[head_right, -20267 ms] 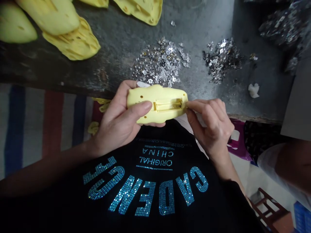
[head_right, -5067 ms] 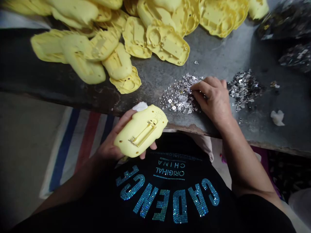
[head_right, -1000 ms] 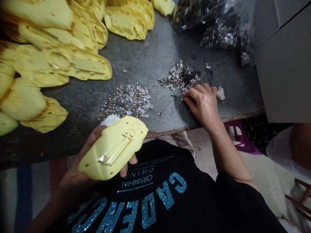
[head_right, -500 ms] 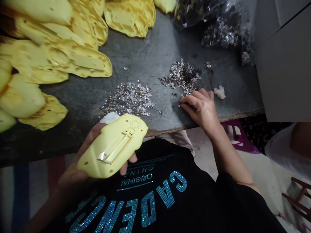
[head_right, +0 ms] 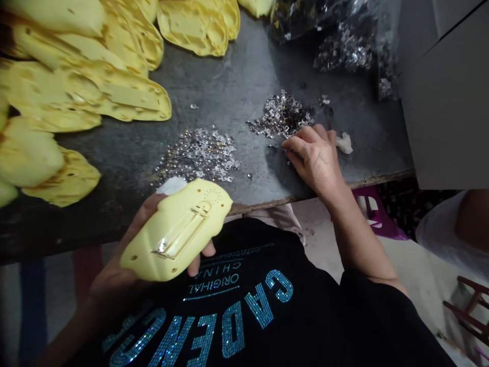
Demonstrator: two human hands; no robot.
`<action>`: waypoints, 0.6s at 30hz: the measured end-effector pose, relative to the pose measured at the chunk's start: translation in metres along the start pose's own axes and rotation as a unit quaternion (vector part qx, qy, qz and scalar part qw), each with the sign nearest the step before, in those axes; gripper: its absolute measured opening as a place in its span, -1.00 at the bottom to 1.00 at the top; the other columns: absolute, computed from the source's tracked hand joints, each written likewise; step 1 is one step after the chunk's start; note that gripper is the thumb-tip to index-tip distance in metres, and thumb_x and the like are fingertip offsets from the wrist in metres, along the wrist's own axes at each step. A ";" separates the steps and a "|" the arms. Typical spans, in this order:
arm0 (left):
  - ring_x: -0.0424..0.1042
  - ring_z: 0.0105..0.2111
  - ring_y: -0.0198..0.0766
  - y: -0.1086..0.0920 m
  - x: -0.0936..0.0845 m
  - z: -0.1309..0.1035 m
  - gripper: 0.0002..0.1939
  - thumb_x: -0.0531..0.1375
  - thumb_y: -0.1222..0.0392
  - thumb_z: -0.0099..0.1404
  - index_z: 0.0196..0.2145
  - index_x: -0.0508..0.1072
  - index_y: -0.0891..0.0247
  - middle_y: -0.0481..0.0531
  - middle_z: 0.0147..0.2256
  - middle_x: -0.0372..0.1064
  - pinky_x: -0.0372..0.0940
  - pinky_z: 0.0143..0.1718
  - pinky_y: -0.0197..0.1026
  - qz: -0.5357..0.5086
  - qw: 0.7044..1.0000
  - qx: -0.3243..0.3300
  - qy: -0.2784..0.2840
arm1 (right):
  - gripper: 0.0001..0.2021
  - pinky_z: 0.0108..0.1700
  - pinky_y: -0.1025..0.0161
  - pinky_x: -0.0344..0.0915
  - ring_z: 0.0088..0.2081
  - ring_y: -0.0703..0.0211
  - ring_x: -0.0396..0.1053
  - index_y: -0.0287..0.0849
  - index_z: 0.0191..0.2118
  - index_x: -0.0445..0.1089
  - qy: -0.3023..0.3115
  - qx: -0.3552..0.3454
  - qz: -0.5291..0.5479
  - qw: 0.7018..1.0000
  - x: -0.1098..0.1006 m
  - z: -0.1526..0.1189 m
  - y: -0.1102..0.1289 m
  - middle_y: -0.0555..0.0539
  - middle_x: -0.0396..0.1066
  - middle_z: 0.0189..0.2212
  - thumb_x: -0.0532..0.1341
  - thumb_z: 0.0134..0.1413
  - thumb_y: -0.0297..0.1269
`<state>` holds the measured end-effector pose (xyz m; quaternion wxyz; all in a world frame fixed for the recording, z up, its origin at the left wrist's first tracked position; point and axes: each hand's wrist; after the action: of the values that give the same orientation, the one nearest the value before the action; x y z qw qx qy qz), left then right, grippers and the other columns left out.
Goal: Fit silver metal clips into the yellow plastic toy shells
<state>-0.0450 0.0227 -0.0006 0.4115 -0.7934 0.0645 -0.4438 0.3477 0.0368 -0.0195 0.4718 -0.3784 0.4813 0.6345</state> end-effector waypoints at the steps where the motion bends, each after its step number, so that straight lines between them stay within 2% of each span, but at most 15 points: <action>1: 0.75 -0.05 0.00 0.000 0.001 0.001 -0.01 0.59 -0.17 0.32 0.53 0.22 -0.18 0.14 0.25 0.61 0.72 -0.15 -0.16 0.002 1.000 -0.001 0.000 | -0.83 0.13 -0.29 0.32 0.06 -0.25 0.51 0.07 -0.05 0.67 0.004 -0.005 0.001 1.000 0.001 0.001 0.000 -0.13 0.67 -0.06 0.29 0.55 -0.15; 4: 0.75 0.06 0.12 0.004 0.002 0.003 -0.08 0.59 -0.13 0.35 0.50 0.26 -0.16 0.15 0.29 0.57 0.73 -0.15 -0.15 -0.001 1.000 0.010 0.002 | -0.86 0.12 -0.29 0.32 0.06 -0.26 0.48 0.02 -0.08 0.67 0.011 -0.015 0.005 1.000 0.004 0.006 -0.003 -0.18 0.66 -0.10 0.34 0.52 -0.12; 8: 0.78 0.02 0.11 0.020 -0.005 0.007 -0.07 0.55 -0.08 0.41 0.56 0.23 -0.15 0.20 0.30 0.59 0.73 -0.23 -0.21 -0.030 0.995 0.086 0.044 | -0.82 0.10 -0.29 0.35 0.05 -0.29 0.47 0.01 -0.13 0.65 0.016 -0.004 -0.005 1.000 0.005 0.013 -0.009 -0.19 0.66 -0.14 0.40 0.46 -0.03; 10: 0.79 0.02 0.11 0.027 -0.009 0.008 -0.06 0.54 -0.06 0.42 0.58 0.21 -0.17 0.23 0.34 0.56 0.73 -0.23 -0.21 -0.038 0.993 0.101 0.057 | -0.80 0.11 -0.31 0.36 0.04 -0.30 0.48 0.02 -0.17 0.65 0.020 0.005 -0.008 1.000 0.002 0.014 -0.006 -0.18 0.66 -0.16 0.37 0.47 -0.03; 14: 0.79 0.03 0.11 0.029 -0.010 0.008 0.01 0.57 0.01 0.38 0.61 0.19 -0.14 0.24 0.41 0.50 0.73 -0.22 -0.22 -0.065 0.990 0.106 0.064 | -0.80 0.09 -0.26 0.35 0.03 -0.29 0.50 0.05 -0.11 0.68 0.027 -0.027 0.024 0.999 -0.007 0.004 0.016 -0.17 0.64 -0.16 0.30 0.54 -0.07; 18: 0.78 0.07 0.11 0.021 -0.004 0.011 -0.08 0.56 0.12 0.40 0.56 0.29 -0.14 0.15 0.44 0.47 0.74 -0.17 -0.20 -0.087 0.989 0.083 0.081 | -0.82 -0.01 -0.12 0.32 -0.08 -0.15 0.50 0.05 -0.05 0.69 0.051 -0.105 0.067 0.991 -0.004 -0.021 0.040 -0.10 0.64 -0.21 0.29 0.57 -0.15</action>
<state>-0.0334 0.0175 -0.0210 0.4289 -0.7208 -0.0093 -0.5444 0.3108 0.0118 -0.0104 0.3605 -0.4245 0.4595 0.6919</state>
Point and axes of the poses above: each hand's wrist, its own z-axis towards the middle knuckle, its own x-axis out of the palm, y = z × x
